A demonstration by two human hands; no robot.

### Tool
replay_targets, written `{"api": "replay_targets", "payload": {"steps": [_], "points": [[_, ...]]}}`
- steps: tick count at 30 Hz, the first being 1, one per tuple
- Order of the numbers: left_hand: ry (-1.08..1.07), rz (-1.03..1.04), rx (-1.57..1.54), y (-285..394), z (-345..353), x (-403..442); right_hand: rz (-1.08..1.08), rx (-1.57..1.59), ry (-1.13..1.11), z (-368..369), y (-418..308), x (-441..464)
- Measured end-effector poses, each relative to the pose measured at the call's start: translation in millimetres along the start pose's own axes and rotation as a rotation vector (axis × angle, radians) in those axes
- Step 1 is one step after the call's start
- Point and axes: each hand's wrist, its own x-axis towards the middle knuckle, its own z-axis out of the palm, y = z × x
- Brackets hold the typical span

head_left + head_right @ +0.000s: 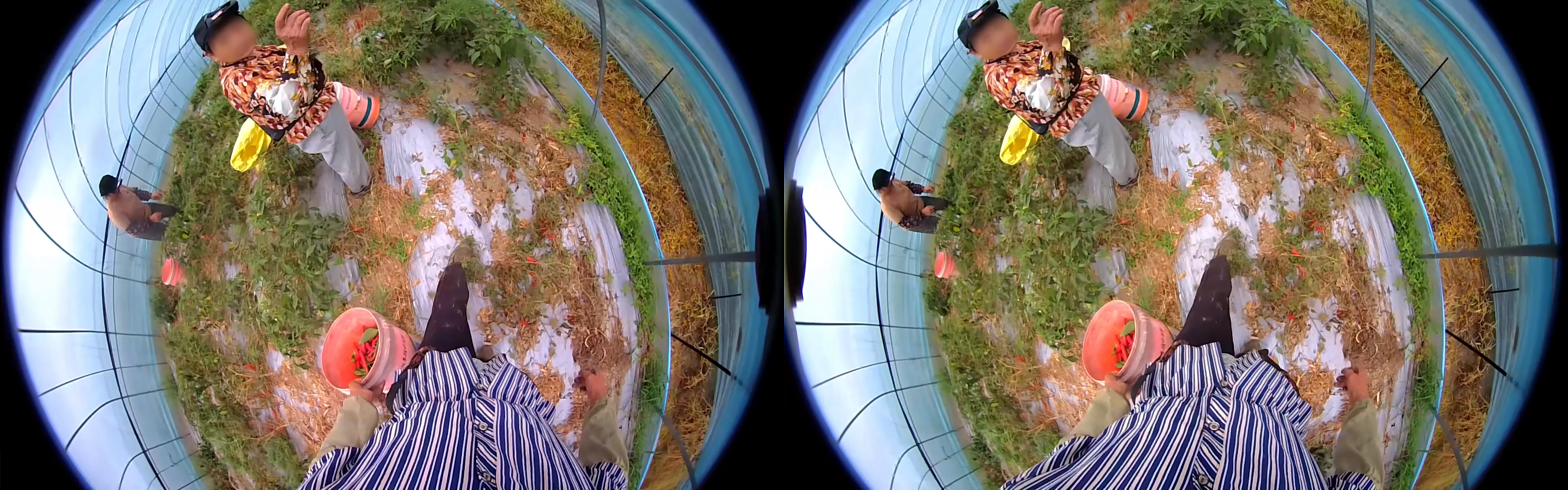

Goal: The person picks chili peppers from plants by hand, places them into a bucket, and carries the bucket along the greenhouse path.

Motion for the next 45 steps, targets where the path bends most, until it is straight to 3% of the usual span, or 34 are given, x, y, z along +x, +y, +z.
{"api": "replay_targets", "payload": {"steps": [1, 3, 4, 6, 7, 9, 10, 13, 14, 17, 20, 22, 25, 28, 31, 35, 37, 38, 41, 42, 43, 45], "points": [[0.015, -0.138, -0.181, 25, 20, 21, 0.013, -0.005, 0.005, 7, -12, 2], [0.191, -0.488, -0.67, 63, 55, 77, 0.262, -0.006, 0.056, 14, -29, -6], [0.095, -0.158, -0.085, 76, 68, 82, 0.288, 0.035, 0.095, 20, -27, -6], [0.038, -0.214, 0.016, 117, 109, 123, 0.357, 0.072, 0.155, 37, -37, 3], [0.159, -0.588, -0.451, 143, 123, 155, 0.404, 0.075, 0.157, 53, -51, 5], [-0.038, -0.345, 0.099, 178, 152, 188, 0.424, -0.011, 0.116, 89, -88, 6], [0.11, -0.577, -0.162, 207, 172, 222, 0.416, -0.083, 0.052, 107, -107, 7], [0.224, -0.651, -0.131, 276, 250, 304, 0.435, 0.031, 0.017, 170, -191, 4], [0.097, -0.458, -0.158, 280, 266, 328, 0.45, 0.027, 0.03, 182, -205, 6], [-0.071, -0.279, -0.167, 326, 335, 383, 0.503, -0.01, 0.071, 204, -226, 10], [0.118, -0.425, -0.028, 370, 395, 472, 0.523, 0.043, 0.133, 221, -230, 7], [-0.038, -0.339, -0.052, 387, 420, 504, 0.561, 0.017, 0.144, 231, -235, 6], [-0.171, -0.407, -0.035, 407, 466, 556, 0.587, -0.035, 0.124, 248, -246, 12], [-0.24, -0.363, -0.151, 396, 504, 597, 0.625, 0.058, 0.182, 266, -250, 19], [-0.157, -0.313, -0.194, 387, 541, 619, 0.605, 0.069, 0.198, 288, -262, 28], [-0.201, -0.344, -0.227, 330, 551, 635, 0.656, 0.002, 0.175, 308, -264, 32], [-0.397, -0.453, -0.233, 322, 529, 615, 0.645, 0.028, 0.159, 317, -263, 35], [-0.323, -0.445, -0.164, 320, 519, 599, 0.628, 0.029, 0.139, 323, -271, 37], [-0.281, -0.451, -0.036, 333, 461, 539, 0.543, 0.008, 0.058, 325, -270, 45], [-0.308, -0.314, -0.001, 330, 432, 519, 0.512, 0.026, -0.004, 328, -283, 49], [-0.395, -0.405, 0.122, 338, 396, 505, 0.473, 0.034, -0.035, 328, -287, 52], [-0.065, -0.286, 0.082, 356, 355, 436, 0.442, 0.031, -0.051, 319, -292, 57]]}}
